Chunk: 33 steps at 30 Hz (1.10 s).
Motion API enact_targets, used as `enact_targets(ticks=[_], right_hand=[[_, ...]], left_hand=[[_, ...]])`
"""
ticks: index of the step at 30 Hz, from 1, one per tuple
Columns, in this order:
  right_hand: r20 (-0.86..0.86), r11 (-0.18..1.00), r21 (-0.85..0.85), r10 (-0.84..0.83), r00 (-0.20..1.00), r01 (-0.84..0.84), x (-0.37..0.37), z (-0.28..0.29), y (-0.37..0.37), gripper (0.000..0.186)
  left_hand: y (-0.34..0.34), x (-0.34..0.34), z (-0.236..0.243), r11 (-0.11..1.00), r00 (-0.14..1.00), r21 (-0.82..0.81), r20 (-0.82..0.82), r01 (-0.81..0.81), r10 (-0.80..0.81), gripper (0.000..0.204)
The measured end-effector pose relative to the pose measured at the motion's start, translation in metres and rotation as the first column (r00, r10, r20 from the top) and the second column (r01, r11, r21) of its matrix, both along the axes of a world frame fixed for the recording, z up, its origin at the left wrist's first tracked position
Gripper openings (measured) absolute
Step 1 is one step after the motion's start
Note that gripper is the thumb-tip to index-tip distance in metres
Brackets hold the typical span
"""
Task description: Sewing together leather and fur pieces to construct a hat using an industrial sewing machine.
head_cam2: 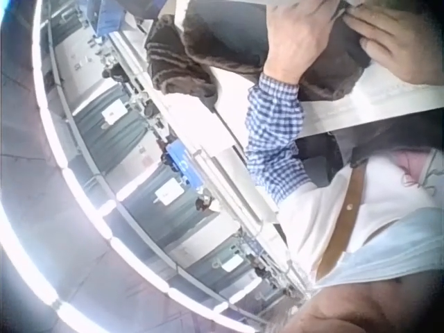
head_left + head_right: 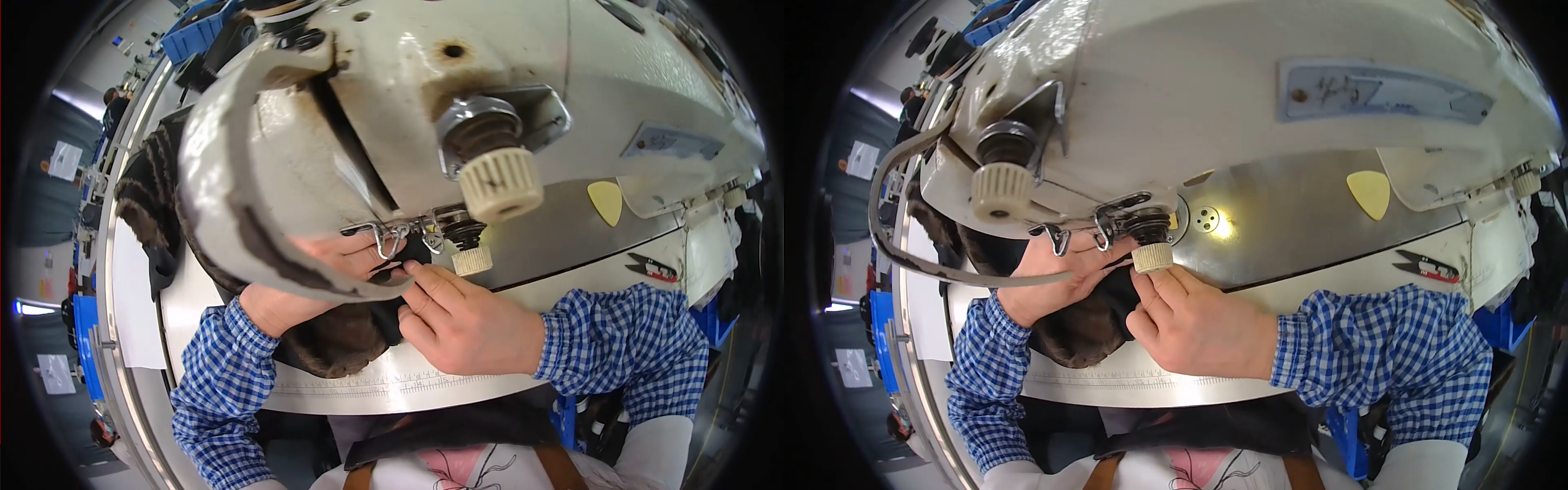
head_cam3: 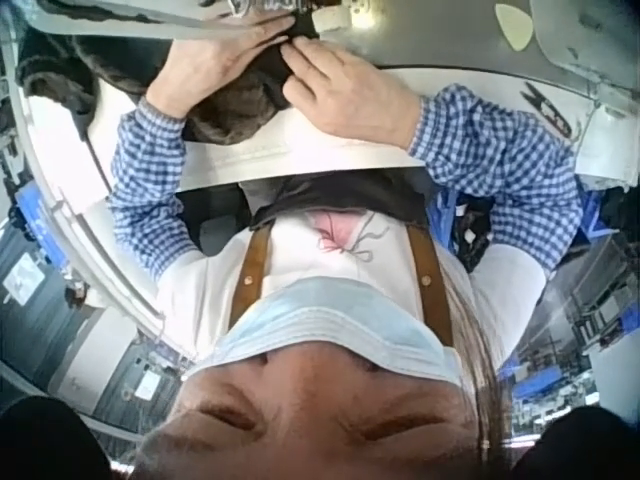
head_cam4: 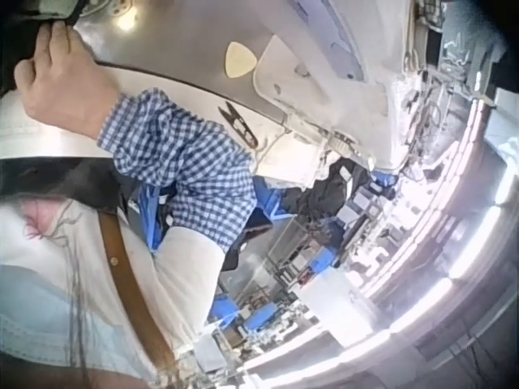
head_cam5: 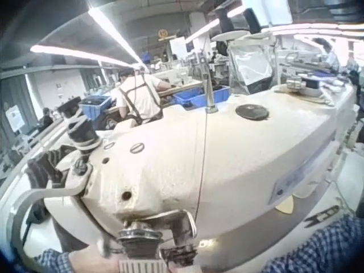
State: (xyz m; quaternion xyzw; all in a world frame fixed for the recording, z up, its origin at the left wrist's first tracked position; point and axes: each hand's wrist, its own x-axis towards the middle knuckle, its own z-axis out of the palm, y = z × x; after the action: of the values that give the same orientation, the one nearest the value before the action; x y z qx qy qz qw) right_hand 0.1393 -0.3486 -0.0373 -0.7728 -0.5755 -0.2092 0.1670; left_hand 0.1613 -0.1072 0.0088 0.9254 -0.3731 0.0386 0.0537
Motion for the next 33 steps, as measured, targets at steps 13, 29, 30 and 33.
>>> enact_targets(ticks=[13,29,30,33], right_hand=[[0.045,0.995,-0.061,-0.071,0.996,0.074,-0.005,-0.001,-0.002,0.019],[0.065,0.979,-0.192,-0.052,0.997,0.064,-0.010,0.009,0.001,0.027],[0.063,0.980,-0.189,-0.052,0.997,0.063,-0.008,0.008,0.000,0.027],[0.104,0.990,-0.140,-0.007,0.995,0.022,-0.003,0.006,0.001,0.032]], left_hand=[[-0.016,-0.003,-0.015,0.990,0.978,-0.136,0.207,0.023,0.005,0.034],[-0.032,-0.012,-0.022,0.961,0.974,-0.273,0.207,-0.035,0.094,0.026],[-0.034,-0.013,-0.021,0.962,0.974,-0.270,0.206,-0.035,0.093,0.026],[-0.034,-0.014,-0.020,0.976,0.973,-0.203,0.196,-0.079,0.119,0.034]])
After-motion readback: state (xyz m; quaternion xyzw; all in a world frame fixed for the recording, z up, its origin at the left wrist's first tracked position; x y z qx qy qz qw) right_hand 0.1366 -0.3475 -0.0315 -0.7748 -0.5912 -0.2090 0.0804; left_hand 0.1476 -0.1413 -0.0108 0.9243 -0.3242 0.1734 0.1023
